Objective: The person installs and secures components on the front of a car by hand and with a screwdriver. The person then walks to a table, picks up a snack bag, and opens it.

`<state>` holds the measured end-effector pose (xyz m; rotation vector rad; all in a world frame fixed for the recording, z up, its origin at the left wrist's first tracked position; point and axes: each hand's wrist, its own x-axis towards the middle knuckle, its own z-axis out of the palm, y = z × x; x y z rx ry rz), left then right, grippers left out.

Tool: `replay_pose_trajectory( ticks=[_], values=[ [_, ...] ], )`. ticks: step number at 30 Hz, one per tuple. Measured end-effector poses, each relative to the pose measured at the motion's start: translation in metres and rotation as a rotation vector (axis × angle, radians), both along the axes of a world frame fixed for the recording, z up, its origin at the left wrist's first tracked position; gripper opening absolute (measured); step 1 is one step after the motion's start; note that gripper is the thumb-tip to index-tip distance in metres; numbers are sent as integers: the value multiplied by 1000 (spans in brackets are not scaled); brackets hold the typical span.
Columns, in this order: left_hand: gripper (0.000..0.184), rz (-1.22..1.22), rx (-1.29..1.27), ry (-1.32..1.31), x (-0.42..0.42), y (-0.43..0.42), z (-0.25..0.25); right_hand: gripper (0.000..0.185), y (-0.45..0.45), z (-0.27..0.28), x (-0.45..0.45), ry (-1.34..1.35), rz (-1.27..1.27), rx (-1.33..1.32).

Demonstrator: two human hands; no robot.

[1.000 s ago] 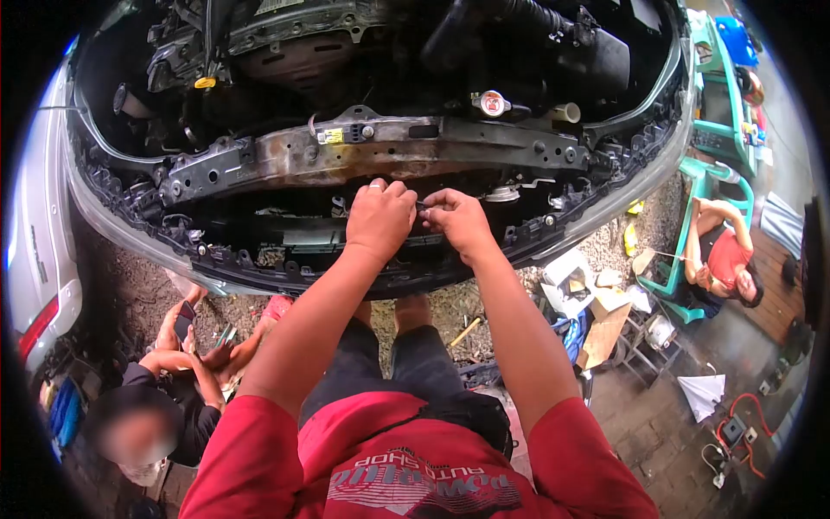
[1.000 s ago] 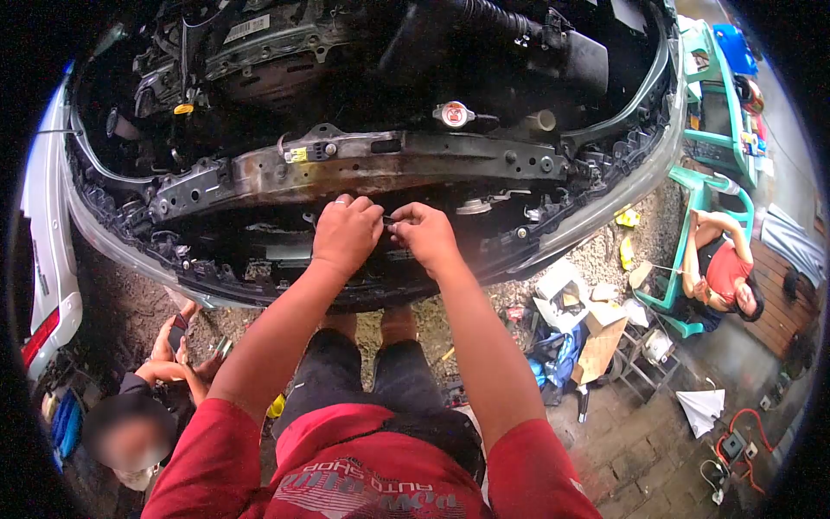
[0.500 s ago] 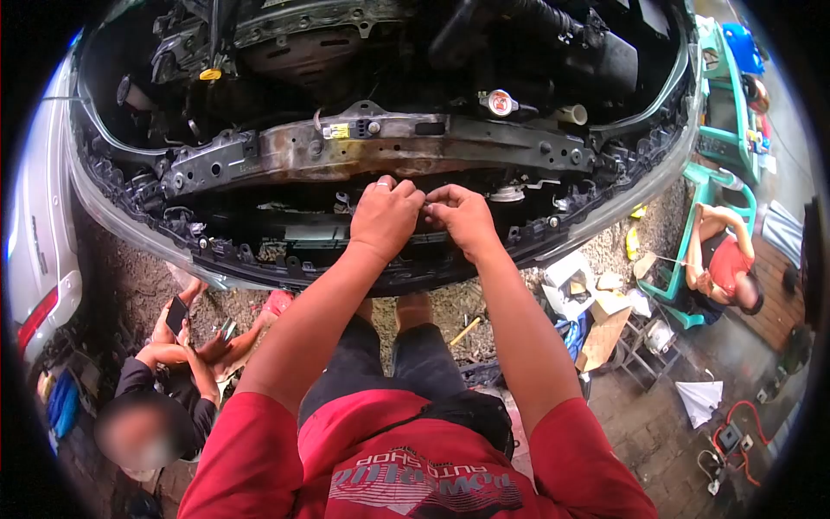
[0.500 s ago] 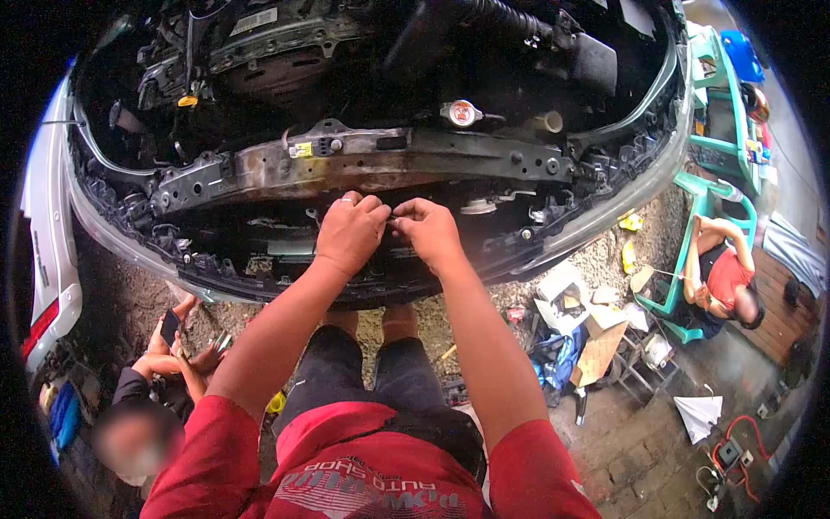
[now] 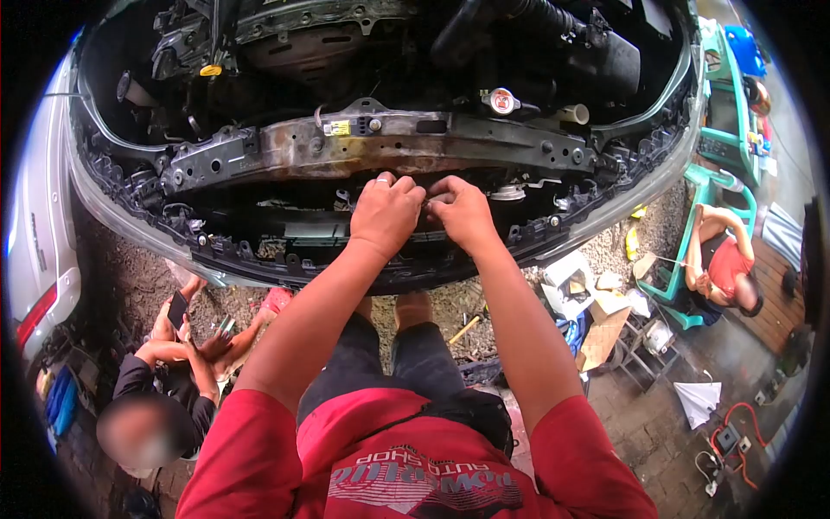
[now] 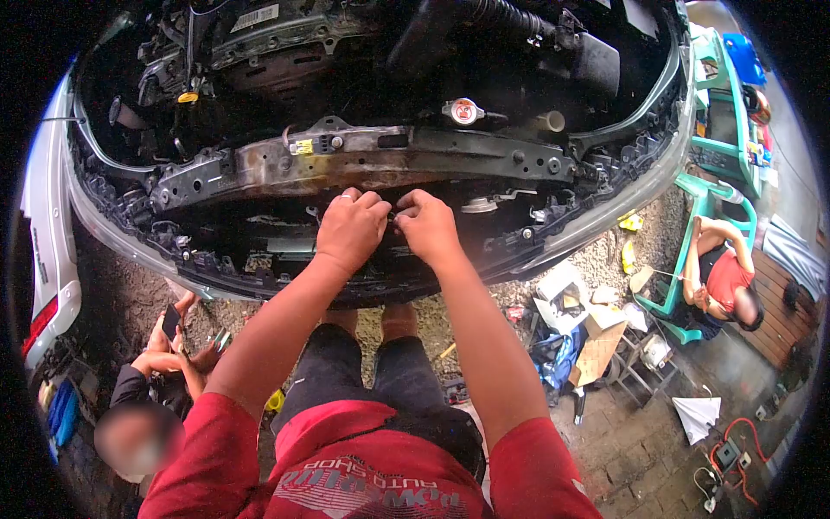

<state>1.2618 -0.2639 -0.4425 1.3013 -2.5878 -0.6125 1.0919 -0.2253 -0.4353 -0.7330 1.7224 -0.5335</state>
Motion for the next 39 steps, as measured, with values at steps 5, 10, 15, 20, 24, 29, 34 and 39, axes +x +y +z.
replay_pose_trajectory(
  ticks=[5, 10, 15, 20, 24, 29, 34, 39],
  values=[
    [7, -4, 28, -2, 0, -2, 1, 13, 4, -8, 0, -45, -31, -16],
    [5, -8, -1, 15, 0, -2, 0, 12, 6, -8, -1, -23, -61, -52],
    [6, -20, 19, 9, 1, -3, 2, 12, 0, -8, -1, -11, -20, -60],
    [7, -14, 27, -3, -1, -2, 1, 8, -3, -1, -3, -59, -44, 51],
    [8, 1, 48, -18, 0, -3, 1, 6, -4, -2, 3, -194, -211, 108],
    [8, -12, 51, -37, -1, -3, 1, 7, -3, -6, 0, -293, -272, 141],
    [7, -1, 48, -22, -1, -3, -1, 5, -4, -3, 4, -275, -293, 168],
    [6, -27, 48, -27, -2, -4, 2, 7, -1, -7, 11, -197, -329, 97]
  ],
)
